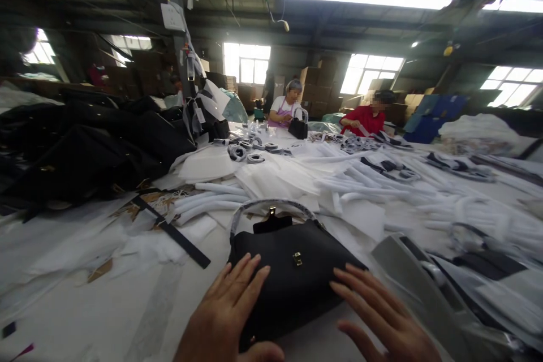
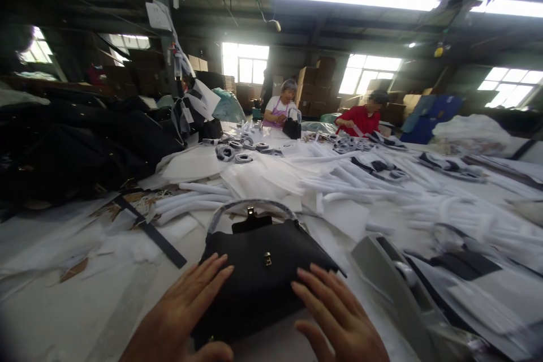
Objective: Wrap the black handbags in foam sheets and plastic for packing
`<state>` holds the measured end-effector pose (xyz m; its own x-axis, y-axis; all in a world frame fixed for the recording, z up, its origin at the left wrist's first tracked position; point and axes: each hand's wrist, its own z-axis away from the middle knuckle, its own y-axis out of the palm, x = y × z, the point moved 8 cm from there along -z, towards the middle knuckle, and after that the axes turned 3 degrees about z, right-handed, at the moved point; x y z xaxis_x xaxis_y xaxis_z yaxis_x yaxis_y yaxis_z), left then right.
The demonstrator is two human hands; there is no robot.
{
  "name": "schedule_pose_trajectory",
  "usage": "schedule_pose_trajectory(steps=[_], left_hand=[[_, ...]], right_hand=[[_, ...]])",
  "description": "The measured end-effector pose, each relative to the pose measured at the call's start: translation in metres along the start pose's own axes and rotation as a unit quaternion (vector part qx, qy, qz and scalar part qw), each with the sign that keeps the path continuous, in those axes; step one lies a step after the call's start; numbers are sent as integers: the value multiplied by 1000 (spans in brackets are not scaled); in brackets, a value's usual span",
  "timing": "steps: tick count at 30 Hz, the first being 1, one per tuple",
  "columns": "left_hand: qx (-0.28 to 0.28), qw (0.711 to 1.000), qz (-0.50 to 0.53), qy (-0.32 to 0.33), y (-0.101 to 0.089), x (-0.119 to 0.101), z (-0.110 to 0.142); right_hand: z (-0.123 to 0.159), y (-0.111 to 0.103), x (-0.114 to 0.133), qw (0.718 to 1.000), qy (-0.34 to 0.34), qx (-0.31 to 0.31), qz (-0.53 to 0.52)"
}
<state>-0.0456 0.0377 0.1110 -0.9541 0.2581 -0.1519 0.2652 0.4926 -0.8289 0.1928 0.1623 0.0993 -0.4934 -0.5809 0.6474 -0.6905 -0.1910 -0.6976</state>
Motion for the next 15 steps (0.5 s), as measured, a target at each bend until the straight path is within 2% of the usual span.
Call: schedule_pose_trajectory(steps=[1,2,4,6,8,11,13,15], left_hand=[[18,1000,14,13,9,-9,-5],[33,999,18,13,18,-15,-9],[59,998,12,-10,33,-17,-15],[87,996,13,-29,41,-11,-15],[108,993,28,-29,39,-1,-9],[109,994,34,-1,23,13,3],[123,991,32,27,15,16,7],[152,987,26,36,12,16,4]], right_hand=[[-13,0,8,987,-92,16,128],[-25,1,8,969,-138,36,203],[-48,5,1,948,-157,82,264],[-60,8,-4,944,-132,109,281],[-56,10,0,941,-115,119,296],[-31,17,12,934,-117,116,317],[-17,21,24,929,-137,97,331],[-11,29,39,918,-185,89,338]])
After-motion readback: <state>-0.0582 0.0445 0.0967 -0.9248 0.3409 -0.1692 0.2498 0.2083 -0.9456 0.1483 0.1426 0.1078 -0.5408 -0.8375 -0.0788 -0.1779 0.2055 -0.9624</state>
